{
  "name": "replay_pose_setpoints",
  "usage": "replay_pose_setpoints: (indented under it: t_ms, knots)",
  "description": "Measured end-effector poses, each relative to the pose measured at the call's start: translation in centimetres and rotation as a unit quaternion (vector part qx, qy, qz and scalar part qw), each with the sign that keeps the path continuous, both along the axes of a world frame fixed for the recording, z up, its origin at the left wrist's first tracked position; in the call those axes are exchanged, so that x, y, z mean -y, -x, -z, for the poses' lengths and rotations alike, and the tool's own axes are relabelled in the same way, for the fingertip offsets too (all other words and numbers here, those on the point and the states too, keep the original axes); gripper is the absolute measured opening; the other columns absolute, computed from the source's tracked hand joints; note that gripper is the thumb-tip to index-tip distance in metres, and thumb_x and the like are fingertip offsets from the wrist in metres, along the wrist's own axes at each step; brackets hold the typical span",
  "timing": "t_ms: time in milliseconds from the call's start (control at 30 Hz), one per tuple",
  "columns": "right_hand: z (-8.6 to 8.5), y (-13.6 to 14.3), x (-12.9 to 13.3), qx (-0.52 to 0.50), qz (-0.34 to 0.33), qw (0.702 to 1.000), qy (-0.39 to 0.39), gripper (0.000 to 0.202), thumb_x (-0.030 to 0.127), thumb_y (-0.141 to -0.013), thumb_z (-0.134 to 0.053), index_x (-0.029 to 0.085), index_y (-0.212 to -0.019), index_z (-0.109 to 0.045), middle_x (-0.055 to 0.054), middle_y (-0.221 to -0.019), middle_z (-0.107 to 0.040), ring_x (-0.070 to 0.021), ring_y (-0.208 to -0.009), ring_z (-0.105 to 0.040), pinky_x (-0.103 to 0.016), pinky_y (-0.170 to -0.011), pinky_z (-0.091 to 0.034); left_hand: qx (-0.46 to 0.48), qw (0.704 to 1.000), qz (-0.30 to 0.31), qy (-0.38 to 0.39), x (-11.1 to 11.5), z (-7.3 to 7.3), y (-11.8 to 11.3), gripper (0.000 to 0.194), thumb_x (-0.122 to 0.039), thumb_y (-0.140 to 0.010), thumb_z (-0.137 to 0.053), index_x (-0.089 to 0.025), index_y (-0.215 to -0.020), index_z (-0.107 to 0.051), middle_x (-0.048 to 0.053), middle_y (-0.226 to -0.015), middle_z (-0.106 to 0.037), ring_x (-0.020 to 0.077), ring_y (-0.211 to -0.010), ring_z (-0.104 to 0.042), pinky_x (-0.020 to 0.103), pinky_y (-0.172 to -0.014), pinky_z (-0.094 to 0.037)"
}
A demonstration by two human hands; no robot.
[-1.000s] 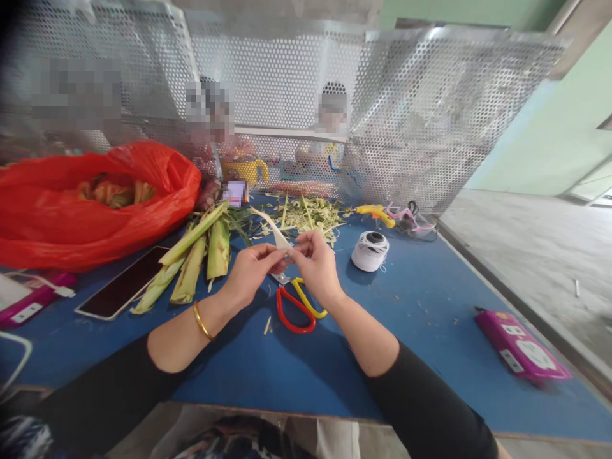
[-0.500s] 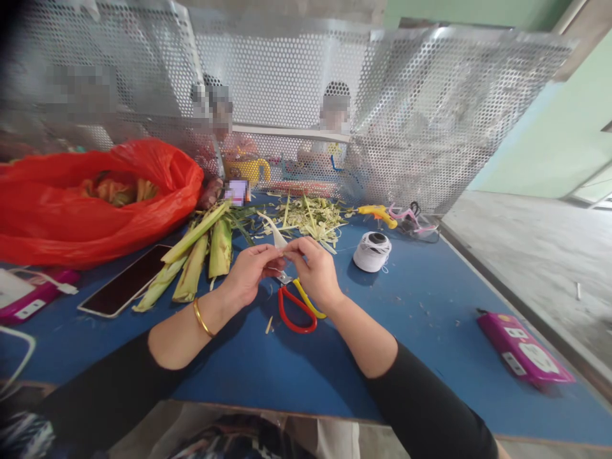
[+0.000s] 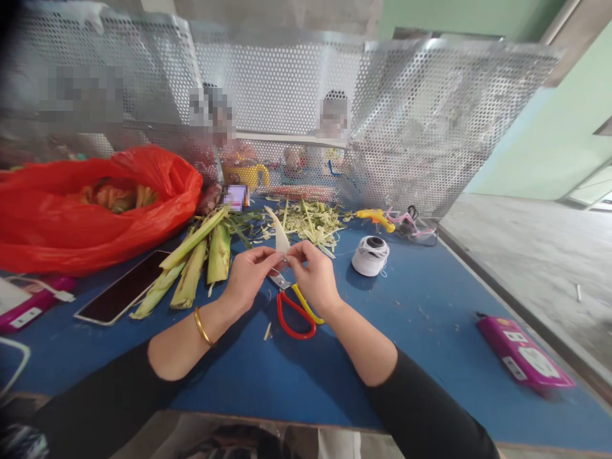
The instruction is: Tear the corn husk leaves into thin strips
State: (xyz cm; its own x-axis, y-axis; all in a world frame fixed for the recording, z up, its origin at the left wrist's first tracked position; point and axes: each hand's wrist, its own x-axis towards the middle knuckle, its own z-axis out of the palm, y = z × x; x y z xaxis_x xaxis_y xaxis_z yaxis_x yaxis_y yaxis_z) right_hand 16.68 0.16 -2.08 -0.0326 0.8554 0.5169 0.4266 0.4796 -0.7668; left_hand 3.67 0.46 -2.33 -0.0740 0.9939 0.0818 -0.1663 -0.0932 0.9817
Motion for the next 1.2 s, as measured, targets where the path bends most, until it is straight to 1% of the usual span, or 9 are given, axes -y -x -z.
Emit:
replay_pose_setpoints:
  t_ms: [133,267,500,700,833,933,1067,1200]
  knots:
    - [0.01,0.03,0.07,-0.006,0.001,1.0,0.004,0.008,0.026,-0.078,-0.055,0.021,-0.072,-0.055,0.001,-0.065,-0.062,-0.0148,-0.064,-0.058,-0.028,-0.064,-0.045,-0.024,1.0,-0.002,-0.012,-0.13,0.27,0.0,0.01,-0.028,-0.065,-0.068,-0.018,-0.064,-0.069,0.001,-0.058,-0.066,0.0149,-0.058,-0.061,0.025,-0.056,-0.047]
    - [0.01,0.06,0.04,-0.012,0.002,1.0,0.003,0.007,0.026,-0.076,-0.055,0.021,-0.071,-0.054,0.001,-0.065,-0.062,-0.0143,-0.062,-0.057,-0.028,-0.063,-0.045,-0.024,1.0,0.006,-0.015,-0.24,0.48,-0.04,0.01,-0.028,-0.066,-0.067,-0.018,-0.066,-0.069,0.001,-0.059,-0.067,0.0157,-0.06,-0.063,0.025,-0.056,-0.047]
    - [0.01,-0.24,-0.2,0.001,-0.007,1.0,0.015,0.005,0.025,-0.075,-0.054,0.021,-0.072,-0.055,0.002,-0.062,-0.06,-0.0147,-0.061,-0.056,-0.028,-0.063,-0.044,-0.008,1.0,0.02,-0.009,0.1,-0.05,-0.08,0.006,-0.023,-0.064,-0.069,-0.018,-0.062,-0.068,0.0,-0.057,-0.067,0.0146,-0.058,-0.063,0.024,-0.058,-0.049]
    - [0.12,-0.49,-0.55,-0.01,-0.003,1.0,0.027,0.006,0.025,-0.074,-0.057,0.021,-0.07,-0.056,0.003,-0.059,-0.059,-0.0138,-0.059,-0.054,-0.027,-0.06,-0.043,-0.003,0.999,0.036,0.017,-0.06,-0.11,0.0,0.006,-0.024,-0.065,-0.072,-0.017,-0.065,-0.07,0.002,-0.059,-0.069,0.0133,-0.054,-0.061,0.025,-0.058,-0.05]
    - [0.11,-0.48,-0.58,-0.028,-0.028,0.999,0.029,0.009,0.027,-0.077,-0.057,0.02,-0.071,-0.059,0.001,-0.065,-0.061,-0.0142,-0.063,-0.055,-0.028,-0.063,-0.044,0.018,0.998,0.041,0.043,-0.24,-0.22,0.13,0.014,-0.029,-0.063,-0.075,-0.017,-0.061,-0.069,0.001,-0.056,-0.067,0.0111,-0.049,-0.056,0.024,-0.053,-0.048]
    - [0.05,-0.55,-0.56,-0.019,-0.042,0.999,0.012,0.008,0.027,-0.077,-0.059,0.02,-0.075,-0.063,0.001,-0.066,-0.061,-0.0141,-0.064,-0.055,-0.028,-0.065,-0.044,0.053,0.995,0.049,0.069,-0.39,-0.36,0.31,0.018,-0.031,-0.059,-0.076,-0.015,-0.058,-0.067,0.0,-0.053,-0.064,0.0099,-0.046,-0.053,0.023,-0.05,-0.047]
    - [-0.04,-0.65,-0.51,0.005,-0.034,0.999,-0.02,0.008,0.025,-0.078,-0.061,0.021,-0.074,-0.066,0.0,-0.069,-0.062,-0.0147,-0.067,-0.055,-0.028,-0.067,-0.045,0.096,0.986,0.075,0.112,-0.52,-0.35,0.55,0.019,-0.029,-0.054,-0.078,-0.014,-0.056,-0.065,0.001,-0.051,-0.062,0.0092,-0.045,-0.053,0.022,-0.048,-0.046]
    - [-0.13,-0.61,-0.41,0.016,-0.025,0.999,-0.042,0.01,0.022,-0.079,-0.059,0.021,-0.071,-0.066,-0.002,-0.073,-0.065,-0.016,-0.072,-0.058,-0.028,-0.069,-0.046,0.107,0.983,0.078,0.126,-0.43,-0.3,0.57,0.017,-0.027,-0.055,-0.076,-0.014,-0.057,-0.065,0.003,-0.055,-0.065,0.0106,-0.05,-0.058,0.022,-0.05,-0.047]
